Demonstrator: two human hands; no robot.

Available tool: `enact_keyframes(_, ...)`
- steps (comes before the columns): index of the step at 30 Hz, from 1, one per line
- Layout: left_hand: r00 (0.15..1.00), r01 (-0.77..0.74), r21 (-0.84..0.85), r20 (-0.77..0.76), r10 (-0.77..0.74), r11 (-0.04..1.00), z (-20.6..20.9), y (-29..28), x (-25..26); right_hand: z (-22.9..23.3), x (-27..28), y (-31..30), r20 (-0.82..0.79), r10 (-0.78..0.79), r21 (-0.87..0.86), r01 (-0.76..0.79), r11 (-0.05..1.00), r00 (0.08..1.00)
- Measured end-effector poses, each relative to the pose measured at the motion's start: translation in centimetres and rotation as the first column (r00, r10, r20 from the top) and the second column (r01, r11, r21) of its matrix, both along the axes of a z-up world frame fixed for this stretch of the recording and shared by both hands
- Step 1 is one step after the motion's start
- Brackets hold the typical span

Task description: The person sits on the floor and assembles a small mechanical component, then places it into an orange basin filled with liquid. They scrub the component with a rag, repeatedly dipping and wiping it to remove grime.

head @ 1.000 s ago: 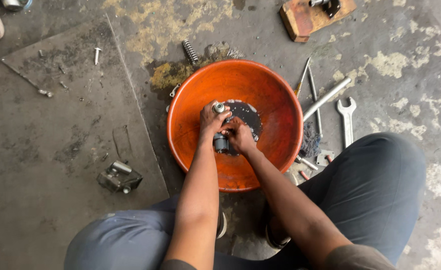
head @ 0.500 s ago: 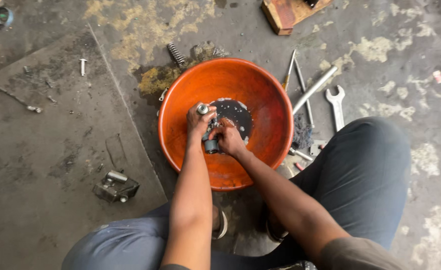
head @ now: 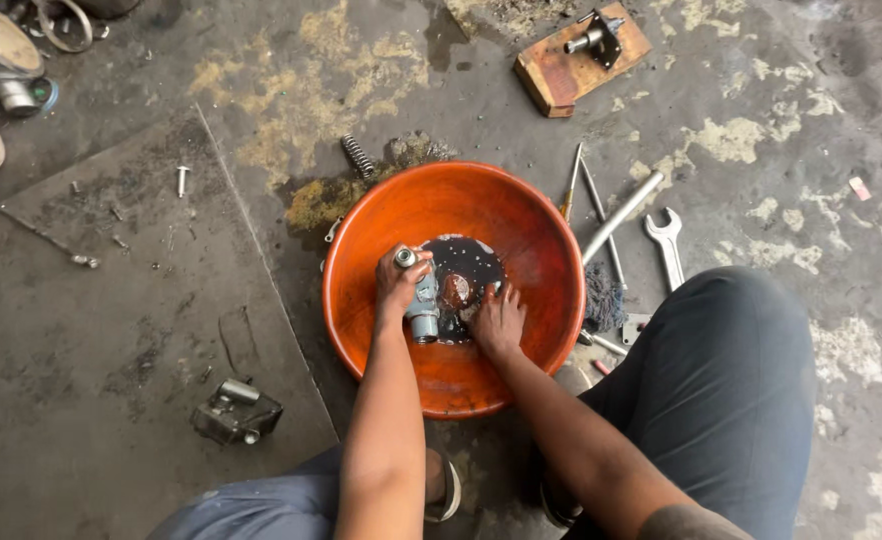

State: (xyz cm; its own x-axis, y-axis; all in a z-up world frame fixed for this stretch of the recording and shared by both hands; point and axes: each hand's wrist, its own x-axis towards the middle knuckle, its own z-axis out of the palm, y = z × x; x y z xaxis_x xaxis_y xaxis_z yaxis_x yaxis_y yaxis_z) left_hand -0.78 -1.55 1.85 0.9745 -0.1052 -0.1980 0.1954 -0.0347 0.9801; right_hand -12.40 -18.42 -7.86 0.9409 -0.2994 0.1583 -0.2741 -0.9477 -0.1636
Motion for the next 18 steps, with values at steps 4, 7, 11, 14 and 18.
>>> enact_keyframes(4,1.000,0.014,-0.073,0.012,-0.013,0.997,-0.4,0.1,0.7,-0.1,0.8,0.5,-0.509,0.287,0.323,-0.129,0.938,0.812)
enact_keyframes(7,1.000,-0.006,0.012,0.001,0.006,1.000,-0.8,0.7,0.5,0.0,0.8,0.9,-0.551,0.378,0.359,-0.198,0.912,0.744)
enact_keyframes(11,0.994,-0.072,0.022,0.088,0.070,0.997,-1.8,1.2,0.2,1.2,-0.2,0.3,-0.458,0.259,0.288,-0.133,0.948,0.850)
enact_keyframes(14,0.978,-0.176,0.308,0.162,0.131,0.935,-2.5,1.1,0.0,-0.3,-0.3,0.3,-0.473,0.296,0.312,-0.157,0.937,0.830)
enact_keyframes(18,0.910,-0.407,0.620,0.215,0.354,0.671,-2.7,-1.7,0.3,-2.6,-0.4,0.6,-0.506,0.351,0.303,-0.219,0.928,0.788)
